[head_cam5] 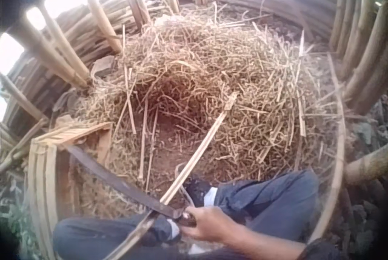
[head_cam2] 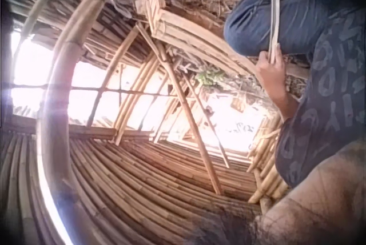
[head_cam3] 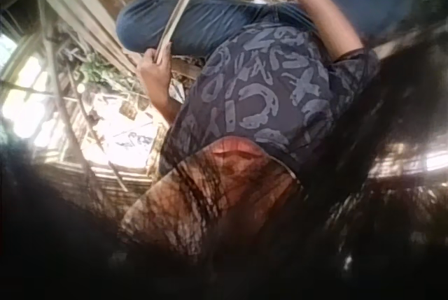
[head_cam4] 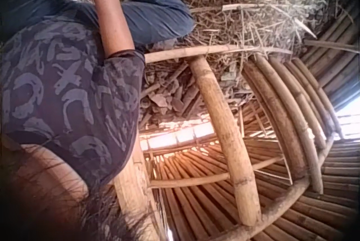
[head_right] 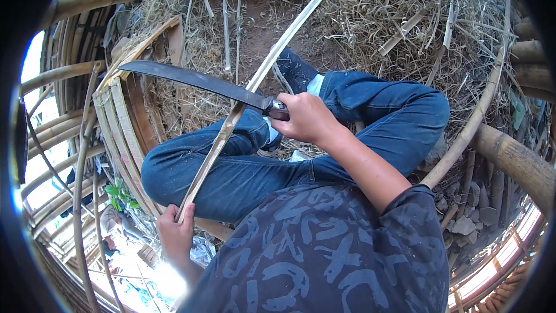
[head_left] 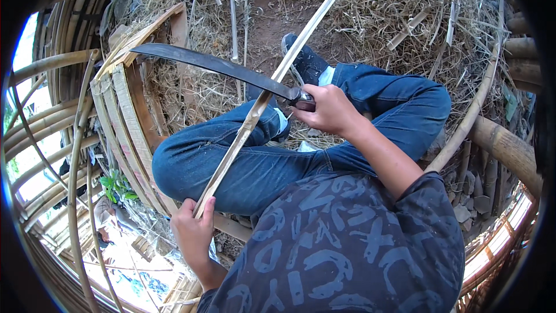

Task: The person holds a bamboo strip by hand and scrapes along its surface using a machete.

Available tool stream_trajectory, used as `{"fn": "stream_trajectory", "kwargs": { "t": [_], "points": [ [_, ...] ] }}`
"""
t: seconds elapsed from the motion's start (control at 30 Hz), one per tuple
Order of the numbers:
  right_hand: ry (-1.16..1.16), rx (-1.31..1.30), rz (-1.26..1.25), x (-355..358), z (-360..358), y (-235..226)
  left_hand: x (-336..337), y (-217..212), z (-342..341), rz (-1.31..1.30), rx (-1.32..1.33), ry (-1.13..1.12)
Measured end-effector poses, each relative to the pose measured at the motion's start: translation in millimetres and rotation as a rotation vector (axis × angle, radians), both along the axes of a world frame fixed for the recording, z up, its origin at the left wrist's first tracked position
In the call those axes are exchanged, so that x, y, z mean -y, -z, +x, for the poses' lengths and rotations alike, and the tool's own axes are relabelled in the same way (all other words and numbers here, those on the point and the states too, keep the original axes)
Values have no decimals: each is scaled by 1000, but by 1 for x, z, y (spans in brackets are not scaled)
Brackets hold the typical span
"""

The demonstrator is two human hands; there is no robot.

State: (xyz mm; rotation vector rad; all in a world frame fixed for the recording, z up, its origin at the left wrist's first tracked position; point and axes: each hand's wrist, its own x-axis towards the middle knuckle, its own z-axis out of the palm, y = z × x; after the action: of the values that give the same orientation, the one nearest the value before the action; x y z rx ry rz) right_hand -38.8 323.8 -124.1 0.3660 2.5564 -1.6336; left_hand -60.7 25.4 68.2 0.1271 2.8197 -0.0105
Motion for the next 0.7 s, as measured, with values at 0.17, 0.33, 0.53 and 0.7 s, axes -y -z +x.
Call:
{"fn": "stream_trajectory", "kwargs": {
  "t": [0.17,0.33,0.53,0.7],
  "points": [
    [-52,36,-27,-15,15,-9,-9,-15,9,2,196,145],
    [-105,41,-113,-19,36,-15,1,2,40,194,518,-142],
    [-228,230,-65,-21,63,-2,80,80,108,518,792,-346],
    [-193,189,151,-19,73,4,74,105,118,618,714,-438]
  ]
}}
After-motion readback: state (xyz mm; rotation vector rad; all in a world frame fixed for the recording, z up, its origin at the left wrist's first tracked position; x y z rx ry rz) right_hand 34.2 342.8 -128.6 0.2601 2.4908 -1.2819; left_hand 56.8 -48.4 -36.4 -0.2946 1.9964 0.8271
